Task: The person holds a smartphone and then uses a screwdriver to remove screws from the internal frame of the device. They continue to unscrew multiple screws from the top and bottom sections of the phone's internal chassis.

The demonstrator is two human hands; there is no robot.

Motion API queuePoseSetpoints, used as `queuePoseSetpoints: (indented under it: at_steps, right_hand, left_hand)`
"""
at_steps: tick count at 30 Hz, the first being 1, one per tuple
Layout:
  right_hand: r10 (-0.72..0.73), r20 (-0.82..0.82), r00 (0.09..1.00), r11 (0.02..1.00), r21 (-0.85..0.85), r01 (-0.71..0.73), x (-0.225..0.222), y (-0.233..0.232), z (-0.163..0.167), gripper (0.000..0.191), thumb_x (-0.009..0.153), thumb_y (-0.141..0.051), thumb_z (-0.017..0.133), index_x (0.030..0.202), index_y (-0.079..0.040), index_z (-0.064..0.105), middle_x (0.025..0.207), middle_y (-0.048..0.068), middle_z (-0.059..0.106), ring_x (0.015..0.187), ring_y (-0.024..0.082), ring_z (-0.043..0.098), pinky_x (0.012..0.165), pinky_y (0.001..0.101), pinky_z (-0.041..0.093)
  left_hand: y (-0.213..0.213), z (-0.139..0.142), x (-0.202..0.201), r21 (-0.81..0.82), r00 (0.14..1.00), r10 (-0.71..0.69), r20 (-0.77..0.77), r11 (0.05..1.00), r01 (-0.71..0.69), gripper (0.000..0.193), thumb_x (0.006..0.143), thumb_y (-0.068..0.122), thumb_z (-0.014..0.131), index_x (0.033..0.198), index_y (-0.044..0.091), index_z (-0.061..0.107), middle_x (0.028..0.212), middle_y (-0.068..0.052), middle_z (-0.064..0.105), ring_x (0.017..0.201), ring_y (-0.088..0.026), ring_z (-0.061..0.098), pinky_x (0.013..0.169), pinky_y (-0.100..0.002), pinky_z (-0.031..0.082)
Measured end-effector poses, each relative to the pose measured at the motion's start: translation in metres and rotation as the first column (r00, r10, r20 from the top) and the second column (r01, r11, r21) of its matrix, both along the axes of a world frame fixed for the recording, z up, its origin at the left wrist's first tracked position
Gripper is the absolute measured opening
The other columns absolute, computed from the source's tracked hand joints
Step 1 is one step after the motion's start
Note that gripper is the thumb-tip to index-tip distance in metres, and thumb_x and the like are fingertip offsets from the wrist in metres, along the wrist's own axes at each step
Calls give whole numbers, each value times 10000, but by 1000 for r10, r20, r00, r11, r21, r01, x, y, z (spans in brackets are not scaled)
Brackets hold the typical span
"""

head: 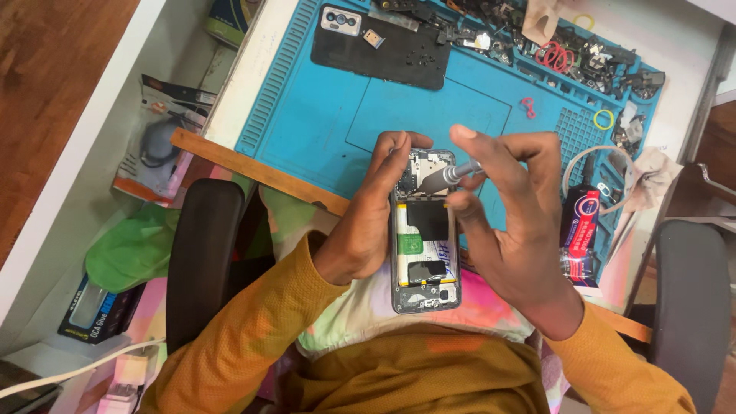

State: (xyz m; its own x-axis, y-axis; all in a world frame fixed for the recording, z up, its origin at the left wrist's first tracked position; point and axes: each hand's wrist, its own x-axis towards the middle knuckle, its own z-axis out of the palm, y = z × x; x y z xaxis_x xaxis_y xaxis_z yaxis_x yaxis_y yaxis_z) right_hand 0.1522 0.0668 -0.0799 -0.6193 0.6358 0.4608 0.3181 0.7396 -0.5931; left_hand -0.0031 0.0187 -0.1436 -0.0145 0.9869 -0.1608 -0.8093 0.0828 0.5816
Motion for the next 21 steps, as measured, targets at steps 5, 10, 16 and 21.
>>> queuePoseSetpoints:
  at_steps: [5,10,16,21]
  right_hand:
    - [68,-16,998,998,5,-68,-1,2,-5,453,1055,-170,713,1458,-119,513,1246,96,677,1029,201,641,913,312,525]
    - [57,-27,998,998,-37,-58,2,0,-17,647,983,-144,713,1522,-113,357,1185,230,594,1041,267,627,986,354,508]
    - [-67,-425,903,880,-451,-147,-5,-19,-42,679,1146,-100,608,1602,-169,108,1186,226,717,1041,215,710,969,298,569]
    - [-220,-496,840,773,-614,-160,6,-16,-41,718,1190,-96,606,1649,-189,62,1223,228,712,1023,202,715,863,274,578]
  left_hand:
    - [-1,2,-4,-42,999,-40,35,998,41,371,1105,450,373,1278,129,436,1116,-88,596,1003,-146,657,840,-326,569]
    - [0,2,-2,5,999,-17,40,1000,17,369,1132,430,369,1277,99,442,1140,-98,589,1022,-147,643,874,-314,563]
    - [-3,-2,-1,62,1000,-1,27,998,0,361,1169,406,366,1321,87,436,1165,-90,568,1044,-148,619,884,-303,553]
    - [-4,-5,-5,151,993,-80,84,986,66,382,1142,436,335,1320,104,394,1127,-152,625,933,-277,717,793,-389,624]
